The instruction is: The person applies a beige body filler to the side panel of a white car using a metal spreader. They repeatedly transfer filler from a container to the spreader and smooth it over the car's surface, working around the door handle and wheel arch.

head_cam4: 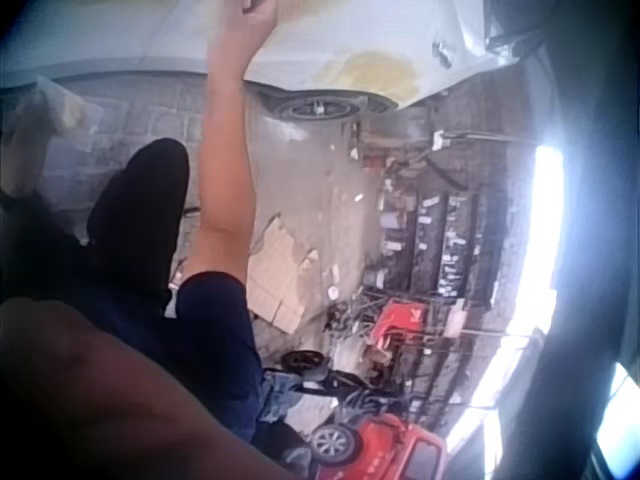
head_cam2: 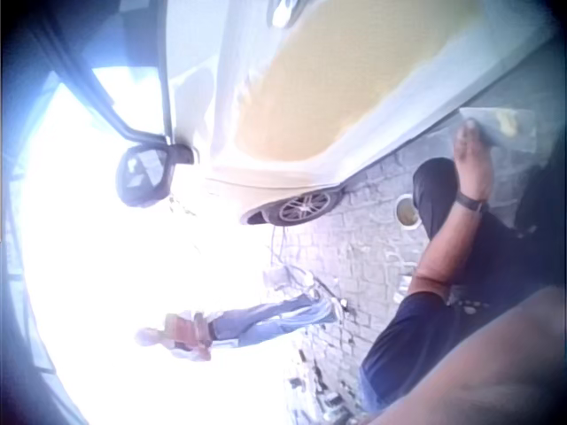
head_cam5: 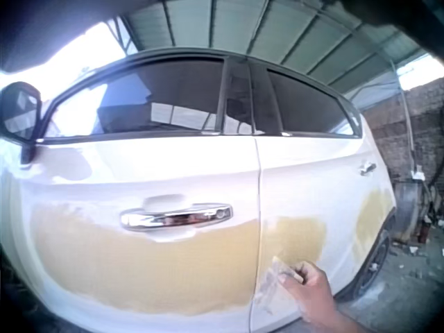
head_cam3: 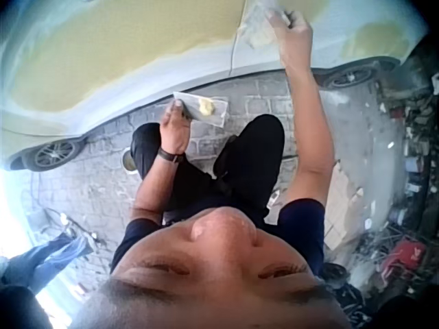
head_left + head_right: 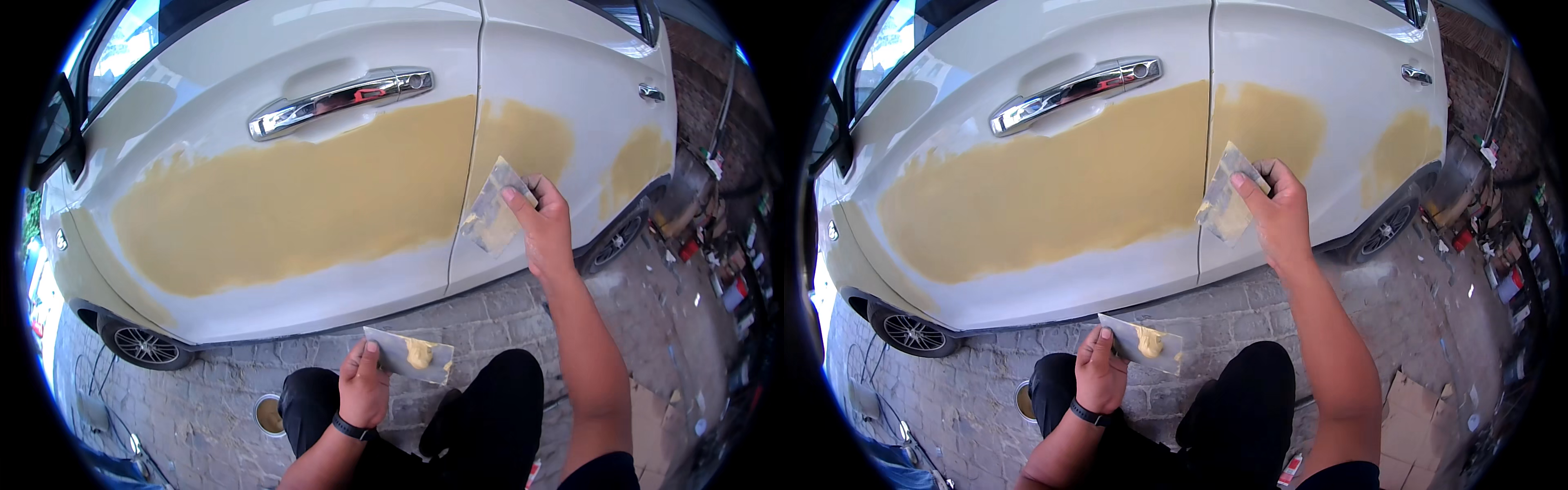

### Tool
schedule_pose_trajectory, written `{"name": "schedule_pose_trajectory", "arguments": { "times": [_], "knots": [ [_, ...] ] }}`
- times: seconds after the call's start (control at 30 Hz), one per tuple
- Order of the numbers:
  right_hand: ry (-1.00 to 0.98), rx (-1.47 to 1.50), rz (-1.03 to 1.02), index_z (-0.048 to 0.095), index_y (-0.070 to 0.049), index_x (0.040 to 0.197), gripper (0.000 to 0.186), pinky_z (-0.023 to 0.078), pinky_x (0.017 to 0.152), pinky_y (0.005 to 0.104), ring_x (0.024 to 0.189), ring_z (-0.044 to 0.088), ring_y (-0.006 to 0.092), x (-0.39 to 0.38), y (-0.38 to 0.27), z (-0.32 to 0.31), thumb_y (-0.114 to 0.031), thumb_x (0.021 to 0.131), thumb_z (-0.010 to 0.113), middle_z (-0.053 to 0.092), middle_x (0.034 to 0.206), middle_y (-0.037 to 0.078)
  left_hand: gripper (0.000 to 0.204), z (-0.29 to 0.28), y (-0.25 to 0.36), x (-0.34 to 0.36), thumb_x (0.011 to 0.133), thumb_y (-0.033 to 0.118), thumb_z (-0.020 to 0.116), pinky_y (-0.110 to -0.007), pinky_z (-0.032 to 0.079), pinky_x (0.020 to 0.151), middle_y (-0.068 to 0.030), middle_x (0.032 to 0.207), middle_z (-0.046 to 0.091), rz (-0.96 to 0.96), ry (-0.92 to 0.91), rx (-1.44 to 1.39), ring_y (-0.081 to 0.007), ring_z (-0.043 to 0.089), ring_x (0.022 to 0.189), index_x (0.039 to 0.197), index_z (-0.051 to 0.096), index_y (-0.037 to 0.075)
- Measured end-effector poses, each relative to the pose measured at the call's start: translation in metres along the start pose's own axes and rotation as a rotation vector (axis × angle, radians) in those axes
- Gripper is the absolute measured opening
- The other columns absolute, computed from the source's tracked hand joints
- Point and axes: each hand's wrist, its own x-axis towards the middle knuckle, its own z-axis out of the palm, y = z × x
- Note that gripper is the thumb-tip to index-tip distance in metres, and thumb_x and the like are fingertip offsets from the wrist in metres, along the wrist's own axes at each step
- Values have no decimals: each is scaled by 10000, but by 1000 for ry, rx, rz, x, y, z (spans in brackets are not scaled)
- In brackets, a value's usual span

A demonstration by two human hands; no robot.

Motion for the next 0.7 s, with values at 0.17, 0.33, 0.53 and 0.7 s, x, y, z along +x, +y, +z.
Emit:
{"name": "schedule_pose_trajectory", "arguments": {
  "times": [0.17,0.33,0.53,0.7],
  "knots": [
    [-336,76,180,703,17,1059,157,527,748,277,876,619,65,-121,10,15,-92,993,795,707,970,14,260,-7,1,1,1167,208,513,-387,524,1045,-62,1234,727,50,-56,66,-185,679,1157,1243,672,17],
    [-575,-216,-141,723,11,1068,191,530,723,342,849,667,148,-161,18,15,-163,1011,775,735,951,76,270,-10,7,-2,1158,209,522,-404,508,1088,-83,1283,719,175,-68,28,-216,666,1215,1295,659,21],
    [-277,160,-34,620,1,939,260,454,662,293,706,551,146,-159,31,16,-206,975,773,578,771,77,321,-5,8,-6,1141,227,526,-448,478,1161,-124,1385,685,-268,69,-301,-281,643,1301,1359,610,6],
    [-536,-39,-94,613,-35,928,316,427,605,307,660,531,127,-155,40,23,-314,1043,706,598,769,37,350,3,-4,-22,1159,245,473,-461,473,1175,-152,1399,685,-555,31,-319,-286,650,1309,1391,593,12]
  ]
}}
